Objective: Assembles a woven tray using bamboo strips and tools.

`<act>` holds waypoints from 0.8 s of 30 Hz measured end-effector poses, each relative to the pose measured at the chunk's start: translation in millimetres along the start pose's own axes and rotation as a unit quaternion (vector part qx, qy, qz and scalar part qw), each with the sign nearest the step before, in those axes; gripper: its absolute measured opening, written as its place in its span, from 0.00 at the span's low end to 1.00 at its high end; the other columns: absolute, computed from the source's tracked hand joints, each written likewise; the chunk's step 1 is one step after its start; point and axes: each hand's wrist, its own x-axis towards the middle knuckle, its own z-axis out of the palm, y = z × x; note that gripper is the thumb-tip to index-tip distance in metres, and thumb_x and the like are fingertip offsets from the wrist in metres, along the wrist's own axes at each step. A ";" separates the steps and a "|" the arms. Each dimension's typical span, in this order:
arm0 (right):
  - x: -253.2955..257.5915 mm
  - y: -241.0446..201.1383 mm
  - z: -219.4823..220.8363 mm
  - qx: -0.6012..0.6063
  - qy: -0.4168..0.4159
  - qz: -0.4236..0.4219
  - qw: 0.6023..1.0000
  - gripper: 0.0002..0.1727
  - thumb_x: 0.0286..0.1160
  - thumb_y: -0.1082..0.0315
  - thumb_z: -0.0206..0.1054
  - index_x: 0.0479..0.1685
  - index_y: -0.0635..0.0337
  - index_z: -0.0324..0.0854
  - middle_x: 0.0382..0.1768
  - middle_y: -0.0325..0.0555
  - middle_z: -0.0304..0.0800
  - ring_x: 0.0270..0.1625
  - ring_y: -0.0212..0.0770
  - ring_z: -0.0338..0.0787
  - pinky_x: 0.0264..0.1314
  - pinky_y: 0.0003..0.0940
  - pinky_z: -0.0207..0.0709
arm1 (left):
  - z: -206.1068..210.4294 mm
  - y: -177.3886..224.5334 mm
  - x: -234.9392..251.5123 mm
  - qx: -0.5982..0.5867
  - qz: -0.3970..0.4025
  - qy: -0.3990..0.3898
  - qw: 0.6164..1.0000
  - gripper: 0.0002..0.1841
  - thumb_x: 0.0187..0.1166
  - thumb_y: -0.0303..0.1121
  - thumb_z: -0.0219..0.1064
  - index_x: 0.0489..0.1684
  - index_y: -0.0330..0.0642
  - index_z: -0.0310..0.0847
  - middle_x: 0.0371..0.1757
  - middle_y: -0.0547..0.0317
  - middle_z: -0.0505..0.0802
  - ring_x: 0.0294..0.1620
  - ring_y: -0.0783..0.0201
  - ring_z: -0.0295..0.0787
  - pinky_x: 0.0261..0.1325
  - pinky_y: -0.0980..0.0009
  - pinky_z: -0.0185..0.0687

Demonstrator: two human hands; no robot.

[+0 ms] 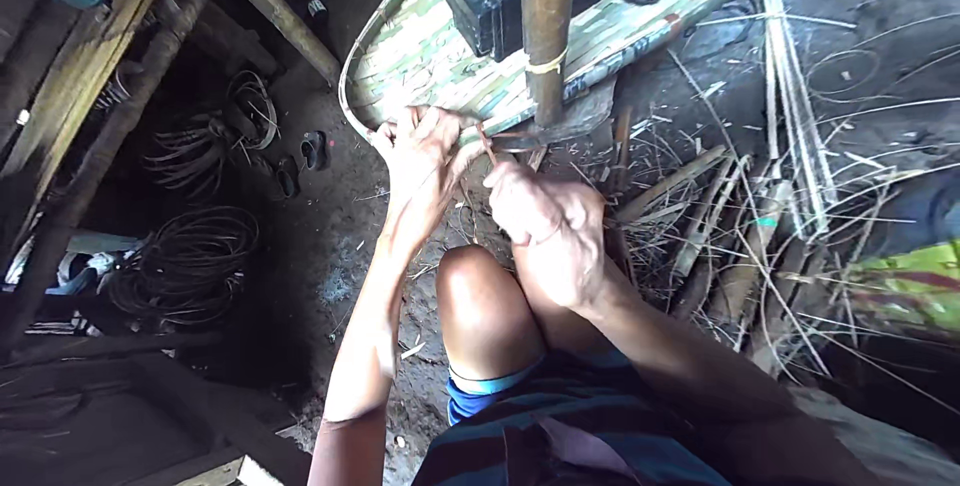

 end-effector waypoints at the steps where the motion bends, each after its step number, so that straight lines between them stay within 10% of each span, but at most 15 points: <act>1: -2.8 9.7 -3.2 -0.006 -0.016 -0.027 0.999 0.27 0.90 0.62 0.47 0.13 0.56 0.67 0.16 0.36 0.69 0.31 0.27 0.79 0.61 0.27 0.73 | -8.6 -1.2 1.6 -0.031 -0.008 -0.043 0.999 0.11 0.82 0.38 0.67 0.48 0.43 0.93 0.48 0.54 0.94 0.59 0.54 0.81 0.65 0.49 0.55; 4: -4.3 44.8 -0.4 -0.048 -0.030 -0.073 0.996 0.28 0.88 0.63 0.49 0.11 0.62 0.71 0.17 0.45 0.76 0.36 0.34 0.85 0.73 0.31 0.70 | -24.6 -5.9 3.5 -0.084 -0.008 -0.123 0.989 0.16 0.88 0.39 0.58 0.56 0.42 0.90 0.54 0.55 0.92 0.61 0.60 0.78 0.66 0.53 0.54; 9: 13.3 68.1 -5.9 0.002 -0.063 -0.078 0.995 0.27 0.87 0.63 0.50 0.12 0.60 0.73 0.19 0.41 0.78 0.35 0.30 0.81 0.60 0.28 0.71 | -18.6 10.5 -2.2 -0.056 -0.050 -0.065 0.995 0.17 0.89 0.44 0.58 0.50 0.43 0.91 0.51 0.56 0.91 0.60 0.58 0.78 0.67 0.53 0.56; 13: 15.7 40.0 -59.7 -0.004 -0.117 -0.022 0.993 0.22 0.90 0.57 0.50 0.28 0.56 0.81 0.50 0.39 0.93 0.60 0.34 0.90 0.68 0.35 0.84 | -15.8 13.5 -4.4 -0.054 -0.054 -0.036 0.996 0.15 0.86 0.42 0.63 0.48 0.43 0.93 0.43 0.56 0.88 0.55 0.56 0.76 0.63 0.52 0.56; 16: 17.4 20.6 -61.6 -0.407 -0.017 -0.058 0.911 0.13 0.83 0.68 0.64 0.48 0.67 0.92 0.36 0.58 0.91 0.34 0.48 0.90 0.34 0.36 0.80 | -14.7 14.8 -3.4 -0.022 -0.047 -0.026 0.998 0.15 0.85 0.43 0.65 0.48 0.43 0.93 0.38 0.55 0.87 0.50 0.55 0.76 0.60 0.52 0.57; 19: 24.9 24.3 -40.0 -0.617 -0.022 -0.094 0.781 0.19 0.84 0.54 0.66 0.42 0.63 0.92 0.22 0.57 0.87 0.25 0.59 0.88 0.27 0.50 0.70 | -13.8 12.9 1.0 -0.028 -0.046 -0.030 0.998 0.14 0.83 0.42 0.66 0.47 0.43 0.94 0.35 0.57 0.86 0.47 0.57 0.77 0.59 0.53 0.56; 24: 11.1 28.9 -30.0 -0.593 -0.080 -0.118 0.793 0.22 0.82 0.66 0.56 0.16 0.65 0.75 0.13 0.55 0.77 0.19 0.58 0.82 0.24 0.50 0.67 | -10.1 -8.5 1.1 -0.078 -0.016 -0.019 0.997 0.13 0.80 0.43 0.68 0.43 0.47 0.96 0.31 0.62 0.85 0.43 0.62 0.76 0.60 0.54 0.54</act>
